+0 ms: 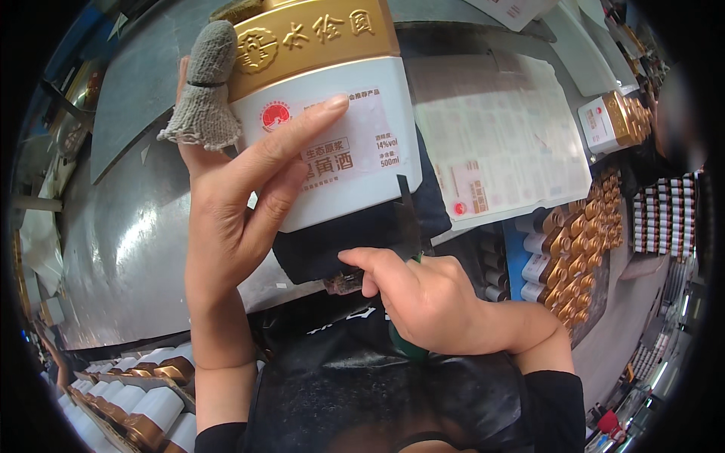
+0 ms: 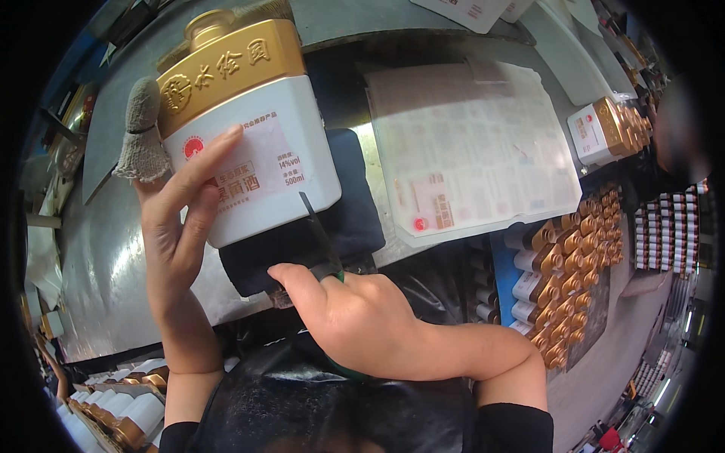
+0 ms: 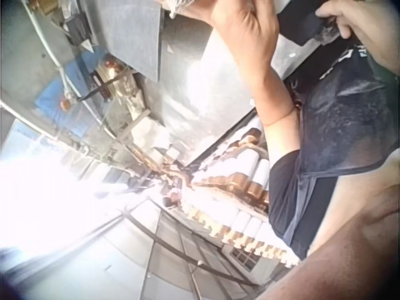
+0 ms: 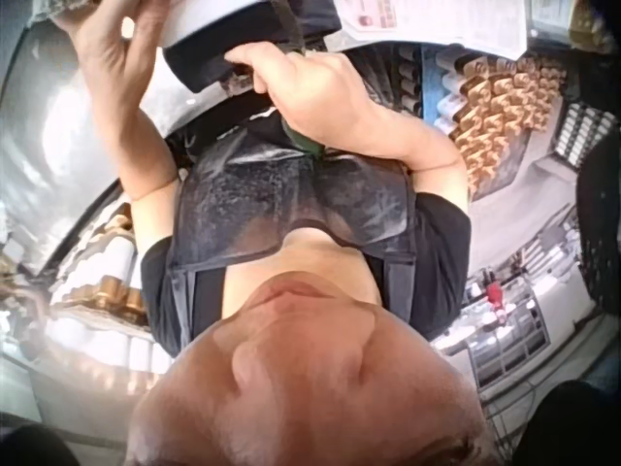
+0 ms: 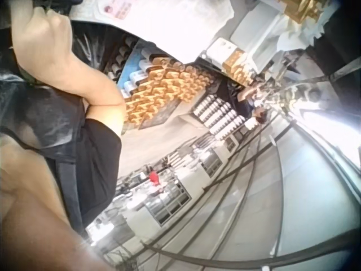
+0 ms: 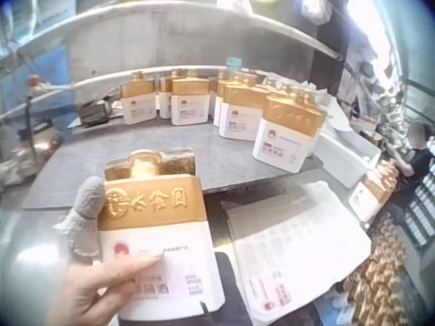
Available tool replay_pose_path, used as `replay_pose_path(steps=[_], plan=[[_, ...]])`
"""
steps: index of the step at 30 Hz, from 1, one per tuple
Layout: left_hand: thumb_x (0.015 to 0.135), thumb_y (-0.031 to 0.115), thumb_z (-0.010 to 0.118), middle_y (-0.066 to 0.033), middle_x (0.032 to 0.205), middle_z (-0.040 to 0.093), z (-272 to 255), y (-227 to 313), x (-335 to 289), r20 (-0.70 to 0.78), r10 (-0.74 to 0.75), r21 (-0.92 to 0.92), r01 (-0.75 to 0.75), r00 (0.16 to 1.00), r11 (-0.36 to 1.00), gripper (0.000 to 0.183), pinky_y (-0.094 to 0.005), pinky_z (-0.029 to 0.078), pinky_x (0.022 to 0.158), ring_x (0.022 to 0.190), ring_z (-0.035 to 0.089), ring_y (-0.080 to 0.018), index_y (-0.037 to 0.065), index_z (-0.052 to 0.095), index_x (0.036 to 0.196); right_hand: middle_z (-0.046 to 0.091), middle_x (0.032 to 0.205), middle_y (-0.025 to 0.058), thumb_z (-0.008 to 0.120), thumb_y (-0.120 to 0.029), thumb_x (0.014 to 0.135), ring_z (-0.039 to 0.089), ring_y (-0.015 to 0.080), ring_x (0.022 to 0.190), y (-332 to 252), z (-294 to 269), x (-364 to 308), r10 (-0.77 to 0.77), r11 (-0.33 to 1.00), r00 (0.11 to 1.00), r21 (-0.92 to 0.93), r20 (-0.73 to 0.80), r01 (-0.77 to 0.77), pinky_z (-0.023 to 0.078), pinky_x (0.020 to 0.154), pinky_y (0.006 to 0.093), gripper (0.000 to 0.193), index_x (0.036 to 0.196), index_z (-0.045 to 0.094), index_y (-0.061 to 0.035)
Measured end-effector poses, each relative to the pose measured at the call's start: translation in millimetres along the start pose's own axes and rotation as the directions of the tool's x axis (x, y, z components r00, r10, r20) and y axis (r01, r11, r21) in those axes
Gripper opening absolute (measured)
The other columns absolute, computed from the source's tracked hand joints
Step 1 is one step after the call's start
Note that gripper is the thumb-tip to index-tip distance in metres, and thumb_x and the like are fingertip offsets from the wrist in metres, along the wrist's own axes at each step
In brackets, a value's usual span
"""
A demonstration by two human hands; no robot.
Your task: The person picks up gold and white bottles from a nearby rack and applies printed labels to their sides using a green plastic squeegee tool. They smooth the labels, trim excess edges, and place the finished bottles onto a metal work surface.
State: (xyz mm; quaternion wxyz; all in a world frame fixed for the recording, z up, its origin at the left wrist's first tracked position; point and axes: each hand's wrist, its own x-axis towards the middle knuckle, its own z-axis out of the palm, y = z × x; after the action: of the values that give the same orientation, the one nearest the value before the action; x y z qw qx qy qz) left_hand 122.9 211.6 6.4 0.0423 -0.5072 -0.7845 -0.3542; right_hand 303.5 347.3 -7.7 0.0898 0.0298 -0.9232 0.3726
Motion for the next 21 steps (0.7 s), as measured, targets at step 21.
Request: replay_pose_path(steps=[21], plan=[[0.076, 0.014, 0.07, -0.0178, 0.148, 0.044, -2.4, 10.8, 21.5, 0.148, 0.194, 0.443, -0.24, 0.97, 0.864, 0.045, -0.0466, 0.003, 0.119, 0.147, 0.019, -0.0372, 0.036, 0.073, 0.114, 0.065, 0.075, 0.0102, 0.052, 0.015, 0.076, 0.069, 0.0197, 0.065, -1.5, -1.8, 5.2, 0.06, 0.994, 0.997, 0.091, 0.041, -0.063, 0.055, 0.057, 0.0295, 0.041, 0.114, 0.059, 0.0043]])
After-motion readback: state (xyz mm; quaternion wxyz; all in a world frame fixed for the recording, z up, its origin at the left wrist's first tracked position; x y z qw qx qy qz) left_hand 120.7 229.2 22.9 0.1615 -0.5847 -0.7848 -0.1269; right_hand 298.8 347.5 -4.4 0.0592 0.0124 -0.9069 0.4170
